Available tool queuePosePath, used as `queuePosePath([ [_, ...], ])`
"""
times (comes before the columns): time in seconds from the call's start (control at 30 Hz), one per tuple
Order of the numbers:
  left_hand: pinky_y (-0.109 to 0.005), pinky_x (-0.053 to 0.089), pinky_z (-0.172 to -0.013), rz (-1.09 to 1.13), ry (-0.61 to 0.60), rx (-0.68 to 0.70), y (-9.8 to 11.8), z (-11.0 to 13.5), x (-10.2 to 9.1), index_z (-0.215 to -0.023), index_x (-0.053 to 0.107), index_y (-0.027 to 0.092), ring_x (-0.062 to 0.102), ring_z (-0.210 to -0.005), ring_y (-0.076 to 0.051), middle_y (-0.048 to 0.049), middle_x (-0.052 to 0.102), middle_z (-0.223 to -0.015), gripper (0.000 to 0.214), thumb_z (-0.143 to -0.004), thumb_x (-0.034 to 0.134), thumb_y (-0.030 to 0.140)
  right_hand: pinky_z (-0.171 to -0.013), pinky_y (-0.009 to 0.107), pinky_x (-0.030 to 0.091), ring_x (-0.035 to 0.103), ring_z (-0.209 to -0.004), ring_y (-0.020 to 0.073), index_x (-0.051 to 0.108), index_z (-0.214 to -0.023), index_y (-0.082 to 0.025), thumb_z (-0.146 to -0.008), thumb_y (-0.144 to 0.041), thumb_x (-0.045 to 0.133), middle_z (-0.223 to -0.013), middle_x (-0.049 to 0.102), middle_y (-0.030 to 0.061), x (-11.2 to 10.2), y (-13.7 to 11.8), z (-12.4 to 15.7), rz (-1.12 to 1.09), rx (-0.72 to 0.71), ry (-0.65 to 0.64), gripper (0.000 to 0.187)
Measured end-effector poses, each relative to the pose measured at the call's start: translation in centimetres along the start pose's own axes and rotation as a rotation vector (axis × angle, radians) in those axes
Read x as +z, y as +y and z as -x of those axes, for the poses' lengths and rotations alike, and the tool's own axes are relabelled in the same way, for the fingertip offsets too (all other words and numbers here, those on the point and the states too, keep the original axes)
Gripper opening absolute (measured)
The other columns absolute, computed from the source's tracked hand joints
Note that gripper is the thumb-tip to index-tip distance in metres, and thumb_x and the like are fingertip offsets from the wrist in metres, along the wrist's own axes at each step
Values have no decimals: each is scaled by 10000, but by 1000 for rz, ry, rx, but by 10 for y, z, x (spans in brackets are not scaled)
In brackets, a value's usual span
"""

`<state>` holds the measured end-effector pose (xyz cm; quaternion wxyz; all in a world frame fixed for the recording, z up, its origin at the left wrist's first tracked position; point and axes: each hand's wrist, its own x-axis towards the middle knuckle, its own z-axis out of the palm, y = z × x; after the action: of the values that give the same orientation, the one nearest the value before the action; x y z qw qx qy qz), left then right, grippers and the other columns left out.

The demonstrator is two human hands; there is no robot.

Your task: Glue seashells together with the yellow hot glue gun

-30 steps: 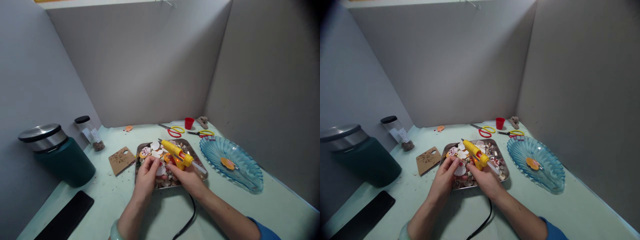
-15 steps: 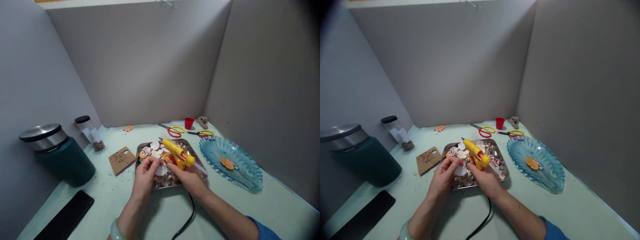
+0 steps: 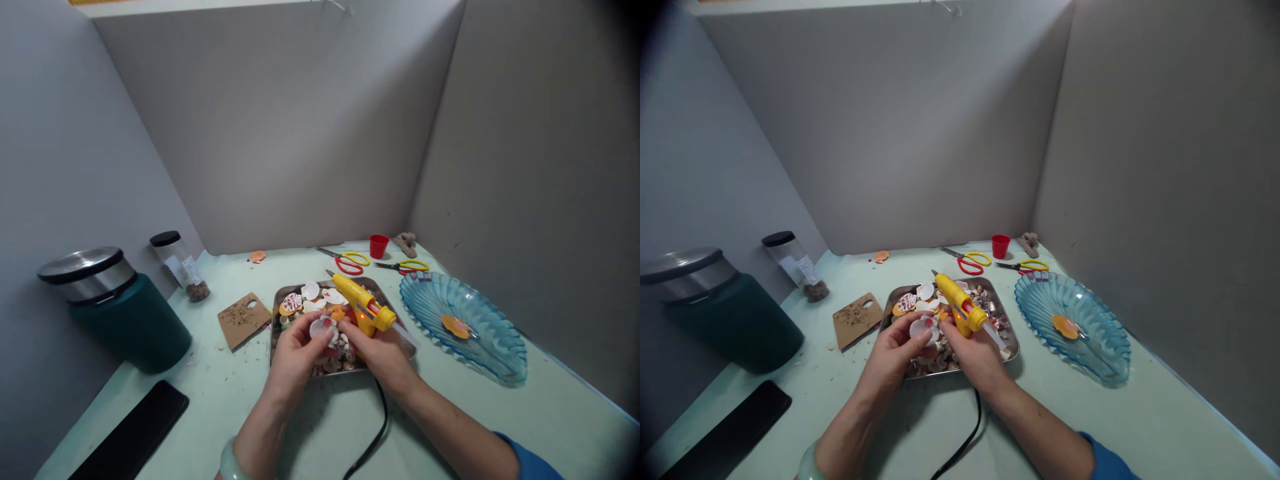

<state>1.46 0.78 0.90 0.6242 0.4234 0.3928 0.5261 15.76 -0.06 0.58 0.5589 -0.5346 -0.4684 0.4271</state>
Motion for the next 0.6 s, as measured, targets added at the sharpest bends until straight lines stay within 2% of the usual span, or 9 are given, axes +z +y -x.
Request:
queuePosePath([
  [0.1,-253,556,-521,-9,-6,-21,0,-1,1,-993,686,135,642,-631,-145,-37,699,-830,505,-595,855,396,-793,367,540,693,-852,264,670,-868,-187,-697,-432,701,-866,738,65,0,-1,0,-33,9,-1,300],
  [0.27,-240,523,-457,-5,3,-45,-4,-4,0,-876,591,153,641,-521,-148,-14,682,-717,488,-598,832,474,-720,338,539,672,-747,228,661,-857,-183,-680,-438,721,-790,710,43,1,2,2,-65,50,-9,316],
  [0.4,-234,485,-409,-11,-43,-54,-6,-4,-2,-880,545,172,559,-417,-124,15,634,-574,469,-655,787,505,-593,296,508,616,-617,181,653,-822,-187,-705,-449,716,-688,664,11,2,7,2,-82,62,-16,294],
  [0.6,-216,430,-395,-29,-39,-43,-7,-2,-1,-862,536,182,480,-370,-108,37,571,-471,459,-662,765,525,-563,283,488,583,-581,162,673,-853,-176,-708,-469,726,-666,651,8,1,11,1,-59,34,7,331],
])
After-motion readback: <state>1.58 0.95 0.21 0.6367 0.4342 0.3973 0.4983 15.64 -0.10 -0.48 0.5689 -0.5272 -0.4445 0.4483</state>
